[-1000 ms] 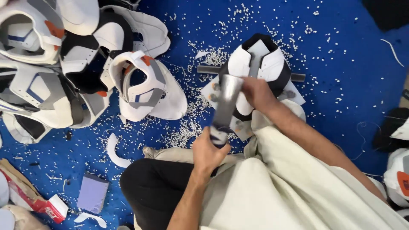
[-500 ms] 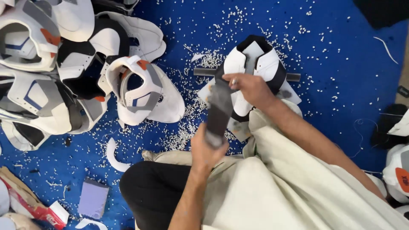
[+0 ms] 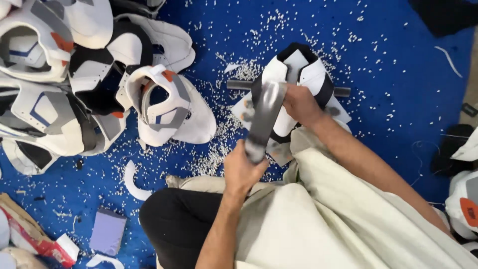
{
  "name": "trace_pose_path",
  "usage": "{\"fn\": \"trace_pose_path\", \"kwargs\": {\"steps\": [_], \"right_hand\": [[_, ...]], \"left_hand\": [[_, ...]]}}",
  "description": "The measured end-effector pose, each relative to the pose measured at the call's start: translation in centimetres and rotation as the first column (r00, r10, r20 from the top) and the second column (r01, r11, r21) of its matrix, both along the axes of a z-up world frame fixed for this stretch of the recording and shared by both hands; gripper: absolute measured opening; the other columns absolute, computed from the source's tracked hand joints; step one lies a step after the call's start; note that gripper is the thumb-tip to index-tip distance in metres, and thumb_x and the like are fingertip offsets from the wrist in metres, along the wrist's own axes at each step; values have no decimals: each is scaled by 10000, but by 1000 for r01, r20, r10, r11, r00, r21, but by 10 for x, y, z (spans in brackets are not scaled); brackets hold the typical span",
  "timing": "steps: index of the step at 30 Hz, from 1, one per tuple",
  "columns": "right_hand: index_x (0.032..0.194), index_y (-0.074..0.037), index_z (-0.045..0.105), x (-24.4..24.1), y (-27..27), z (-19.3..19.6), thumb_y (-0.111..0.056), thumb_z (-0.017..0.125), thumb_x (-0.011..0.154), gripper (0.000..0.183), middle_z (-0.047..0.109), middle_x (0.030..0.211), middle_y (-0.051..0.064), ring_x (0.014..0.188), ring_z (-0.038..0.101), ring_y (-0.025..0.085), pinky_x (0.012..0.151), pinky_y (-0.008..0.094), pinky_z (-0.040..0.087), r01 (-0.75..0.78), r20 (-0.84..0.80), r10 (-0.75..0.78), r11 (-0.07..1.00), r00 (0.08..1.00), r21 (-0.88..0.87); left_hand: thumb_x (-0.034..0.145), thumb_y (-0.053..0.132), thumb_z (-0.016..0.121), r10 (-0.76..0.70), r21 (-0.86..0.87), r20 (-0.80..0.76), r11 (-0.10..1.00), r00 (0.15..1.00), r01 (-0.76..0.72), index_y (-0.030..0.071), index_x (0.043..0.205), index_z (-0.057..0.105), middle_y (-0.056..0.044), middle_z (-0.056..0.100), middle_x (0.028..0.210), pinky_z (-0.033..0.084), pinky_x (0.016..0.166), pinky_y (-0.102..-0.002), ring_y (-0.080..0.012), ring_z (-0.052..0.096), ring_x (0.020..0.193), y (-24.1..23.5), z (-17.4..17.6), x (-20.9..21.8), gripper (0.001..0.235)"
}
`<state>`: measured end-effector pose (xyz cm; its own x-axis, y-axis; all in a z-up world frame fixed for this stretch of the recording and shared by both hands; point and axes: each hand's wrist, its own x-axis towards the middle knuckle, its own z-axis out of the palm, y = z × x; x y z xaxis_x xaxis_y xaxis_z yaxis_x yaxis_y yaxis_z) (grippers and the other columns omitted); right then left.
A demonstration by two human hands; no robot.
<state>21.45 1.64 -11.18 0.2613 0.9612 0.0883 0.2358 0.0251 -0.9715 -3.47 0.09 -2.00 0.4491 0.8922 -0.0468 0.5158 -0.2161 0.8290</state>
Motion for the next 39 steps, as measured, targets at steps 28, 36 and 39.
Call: {"fn": "trace_pose_path", "kwargs": {"steps": [28,36,39], "right_hand": [[1120,54,672,14,15,9,-20,614,1002,151,753,1002,195,899,749,256,761,356,593,124,262,-139,990,955,73],[995,-20,597,43,57,18,-91,526,1073,128,764,1004,104,905,769,184,798,317,630,196,-401,-243,968,883,-155],[1006,-10,593,39,54,2,-75,537,1069,107,759,985,117,937,767,190,812,326,620,194,-278,-223,973,934,-128]], "left_hand": [[696,138,798,13,-107,257,994,966,15,35,915,575,-66,689,705,549,577,-277,-174,683,589,16,2,18,329],[698,163,824,72,-22,63,997,995,-70,37,930,596,-71,669,735,553,614,-291,-159,684,627,17,97,23,349],[715,151,823,-1,194,220,980,976,-43,46,930,560,-67,612,707,482,567,-276,-167,595,572,25,126,26,356]]}}
